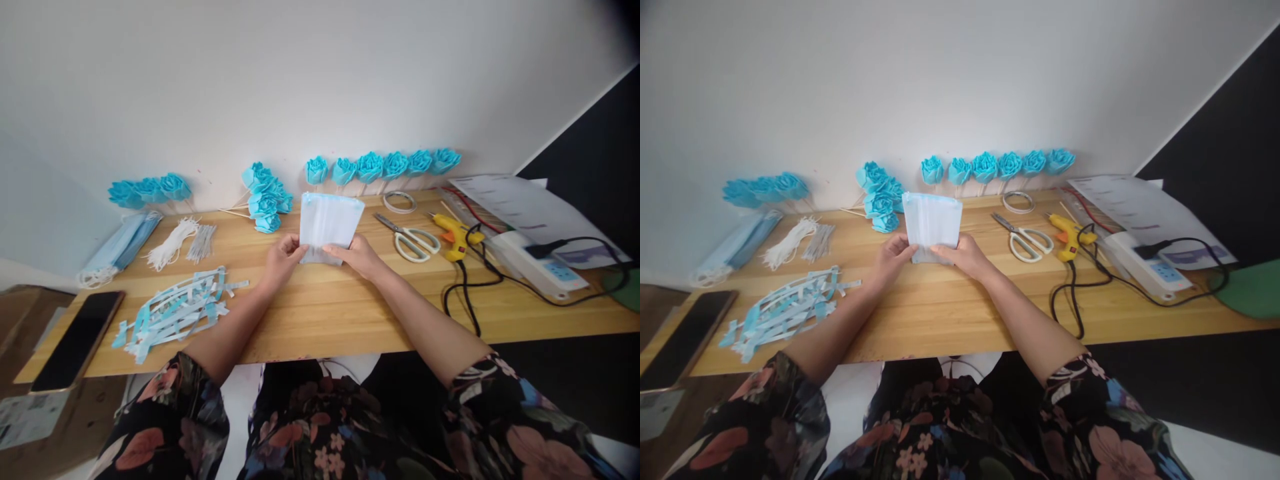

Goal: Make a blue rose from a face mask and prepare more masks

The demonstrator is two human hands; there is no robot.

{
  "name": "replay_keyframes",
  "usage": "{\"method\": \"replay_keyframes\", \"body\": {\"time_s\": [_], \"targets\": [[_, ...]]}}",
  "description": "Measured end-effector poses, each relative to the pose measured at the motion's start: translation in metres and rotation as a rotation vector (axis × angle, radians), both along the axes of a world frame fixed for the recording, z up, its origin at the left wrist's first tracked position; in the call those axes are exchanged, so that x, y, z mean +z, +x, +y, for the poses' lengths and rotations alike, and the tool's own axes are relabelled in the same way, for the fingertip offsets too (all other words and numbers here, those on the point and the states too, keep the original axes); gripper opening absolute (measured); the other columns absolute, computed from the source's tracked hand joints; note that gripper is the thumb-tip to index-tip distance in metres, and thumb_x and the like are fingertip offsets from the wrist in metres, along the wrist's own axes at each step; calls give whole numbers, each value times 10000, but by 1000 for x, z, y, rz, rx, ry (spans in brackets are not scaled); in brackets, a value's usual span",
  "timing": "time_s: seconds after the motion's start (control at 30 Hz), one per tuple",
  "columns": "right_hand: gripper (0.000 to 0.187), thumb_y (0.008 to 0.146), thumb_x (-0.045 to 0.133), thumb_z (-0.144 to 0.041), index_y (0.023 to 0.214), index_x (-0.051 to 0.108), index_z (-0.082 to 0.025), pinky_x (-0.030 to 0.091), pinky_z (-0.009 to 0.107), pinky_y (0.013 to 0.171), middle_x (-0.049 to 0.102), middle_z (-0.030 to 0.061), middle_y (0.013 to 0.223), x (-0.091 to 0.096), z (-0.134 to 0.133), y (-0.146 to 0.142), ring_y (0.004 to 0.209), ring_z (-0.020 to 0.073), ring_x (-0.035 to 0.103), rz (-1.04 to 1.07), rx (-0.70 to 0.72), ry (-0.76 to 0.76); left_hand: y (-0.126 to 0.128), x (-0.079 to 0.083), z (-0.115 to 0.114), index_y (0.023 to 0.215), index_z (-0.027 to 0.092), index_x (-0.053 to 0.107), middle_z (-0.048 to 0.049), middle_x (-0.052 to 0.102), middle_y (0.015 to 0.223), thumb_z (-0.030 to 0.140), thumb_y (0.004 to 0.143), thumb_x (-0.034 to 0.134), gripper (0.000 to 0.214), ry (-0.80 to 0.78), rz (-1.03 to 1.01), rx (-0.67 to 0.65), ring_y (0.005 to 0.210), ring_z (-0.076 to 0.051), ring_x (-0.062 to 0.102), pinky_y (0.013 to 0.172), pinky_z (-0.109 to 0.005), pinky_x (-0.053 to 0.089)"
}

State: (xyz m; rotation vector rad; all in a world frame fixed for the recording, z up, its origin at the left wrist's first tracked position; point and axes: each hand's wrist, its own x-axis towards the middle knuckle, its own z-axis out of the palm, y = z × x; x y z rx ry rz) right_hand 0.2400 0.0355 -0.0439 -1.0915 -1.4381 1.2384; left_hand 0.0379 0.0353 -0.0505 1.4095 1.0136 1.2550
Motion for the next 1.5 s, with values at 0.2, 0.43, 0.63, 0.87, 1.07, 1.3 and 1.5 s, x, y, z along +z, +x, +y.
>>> {"method": "replay_keyframes", "body": {"time_s": [0.2, 0.43, 0.63, 0.87, 1.07, 1.3, 1.5], "targets": [[388, 648, 822, -477, 833, 765, -141, 537, 326, 717, 765, 64, 850, 0, 0, -1, 775, 213, 673, 55, -56, -7, 3, -2, -2, 804, 179, 648, 29, 603, 692, 480, 757, 776, 330, 58, 102, -44, 606, -97, 533, 585, -227, 436], [395, 659, 830, -478, 881, 761, -158, 559, 356, 789, 774, 75, 941, 1, -1, -1, 884, 246, 692, 75, -134, 55, 2, 4, -4, 907, 181, 670, -17, 663, 801, 591, 847, 676, 415, 92, 84, -11, 704, -132, 589, 671, -265, 498], [390, 683, 816, -481, 912, 765, -170, 563, 374, 844, 780, 75, 994, 5, -2, -2, 929, 253, 699, 119, -167, 99, -1, 10, -7, 1138, 171, 675, -85, 699, 990, 683, 945, 483, 580, 144, 45, 13, 886, -188, 644, 766, -315, 536], [395, 691, 796, -478, 888, 783, -136, 555, 368, 816, 785, 78, 927, -4, 3, 0, 883, 255, 715, -16, -88, 45, -2, 9, -6, 1082, 193, 700, -63, 705, 915, 698, 929, 505, 562, 138, 101, -59, 793, -189, 639, 747, -339, 548], [386, 688, 789, -476, 872, 786, -137, 556, 379, 812, 787, 87, 929, -4, 2, -1, 862, 255, 713, -26, -113, 19, -2, 4, -5, 1113, 173, 679, -110, 718, 1008, 725, 969, 334, 667, 115, 24, -76, 860, -214, 654, 753, -355, 542], [382, 673, 781, -481, 839, 783, -136, 547, 336, 725, 771, 68, 852, -2, 1, -2, 794, 234, 693, -60, -100, 30, 0, -8, 1, 908, 180, 621, -7, 654, 810, 499, 765, 778, 384, 57, 178, -23, 703, -132, 593, 649, -246, 487], [376, 713, 763, -495, 833, 781, -140, 547, 335, 738, 767, 65, 861, 3, -2, -2, 802, 238, 690, -71, -91, 95, 1, -5, -2, 820, 191, 591, 23, 576, 721, 439, 815, 716, 279, 148, 116, 60, 616, -102, 522, 572, -218, 434]]}}
